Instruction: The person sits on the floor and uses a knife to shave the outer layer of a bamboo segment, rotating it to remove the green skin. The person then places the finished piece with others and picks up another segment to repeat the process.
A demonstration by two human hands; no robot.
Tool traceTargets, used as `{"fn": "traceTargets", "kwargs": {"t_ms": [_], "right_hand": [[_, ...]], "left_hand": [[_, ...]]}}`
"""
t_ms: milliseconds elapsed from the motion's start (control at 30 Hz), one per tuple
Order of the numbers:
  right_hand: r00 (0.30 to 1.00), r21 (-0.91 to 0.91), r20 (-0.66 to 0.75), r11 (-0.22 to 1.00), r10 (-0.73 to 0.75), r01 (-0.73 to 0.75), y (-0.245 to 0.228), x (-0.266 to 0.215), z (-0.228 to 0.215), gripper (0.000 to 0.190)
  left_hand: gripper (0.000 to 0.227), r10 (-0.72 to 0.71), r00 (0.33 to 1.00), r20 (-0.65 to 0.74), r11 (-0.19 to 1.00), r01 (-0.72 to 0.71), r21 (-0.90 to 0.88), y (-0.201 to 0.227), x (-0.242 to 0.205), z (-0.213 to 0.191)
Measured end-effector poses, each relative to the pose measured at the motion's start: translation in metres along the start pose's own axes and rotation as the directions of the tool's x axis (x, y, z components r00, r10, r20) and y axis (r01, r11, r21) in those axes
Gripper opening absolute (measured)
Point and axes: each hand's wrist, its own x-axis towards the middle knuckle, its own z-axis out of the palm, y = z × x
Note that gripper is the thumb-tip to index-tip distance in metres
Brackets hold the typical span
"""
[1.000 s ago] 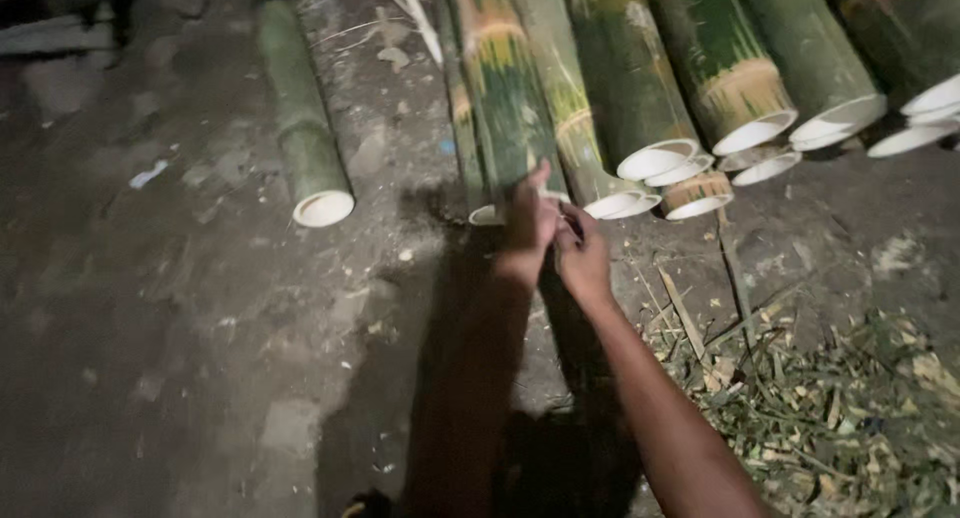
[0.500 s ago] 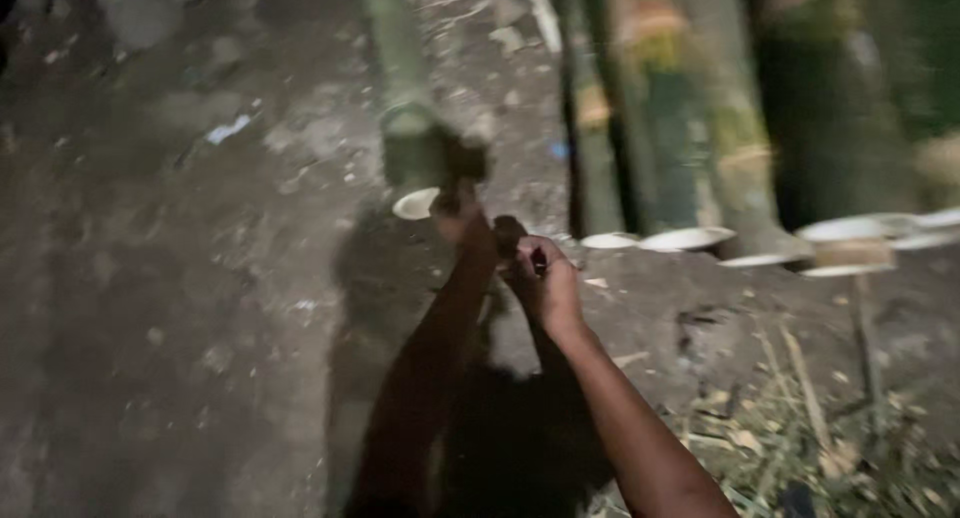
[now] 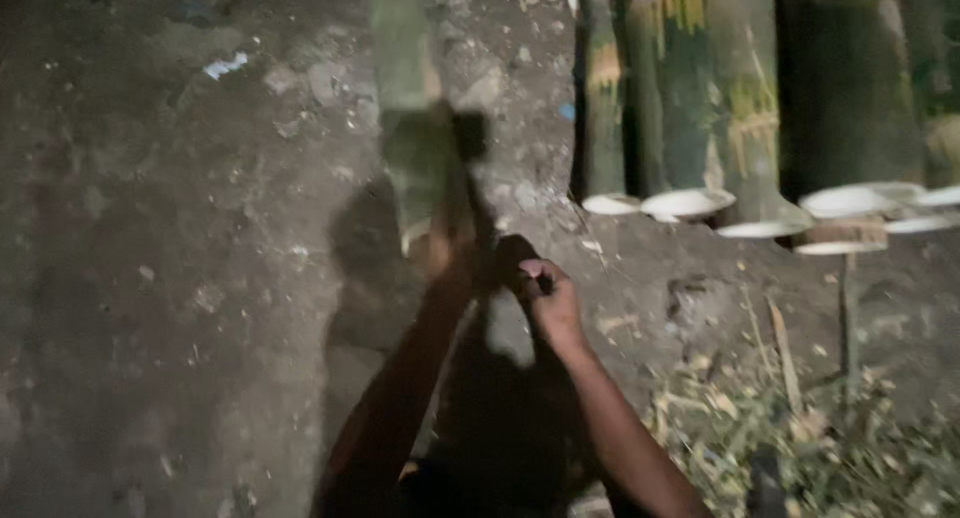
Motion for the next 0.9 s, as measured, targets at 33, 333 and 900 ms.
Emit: {"fn": "traceTargets", "kwargs": {"t_ms": [33,333,900], "right_hand": [[0.999,0.056,-0.016,0.998,-0.038,0.039,0.0,-0.009,-0.001,0.019],[0.995,0.078,0.075,0.994,0.072,-0.078,0.014,-0.097,-0.013,0.031],[0.965,-0.173,0.231,0.971,-0.125,0.167,-0.002,-0.311,-0.3,0.023]], "left_hand": [[0.018,-0.022,0.999,0.035,1.0,0.022,0.017,-0.002,-0.04,-0.011],[0.02,0.178,0.972,-0.152,0.959,-0.137,0.247,0.043,-0.144,0.009],[0.026,0.221,0.97,-0.106,0.956,-0.194,0.222,0.233,-0.533,-0.007]]}}
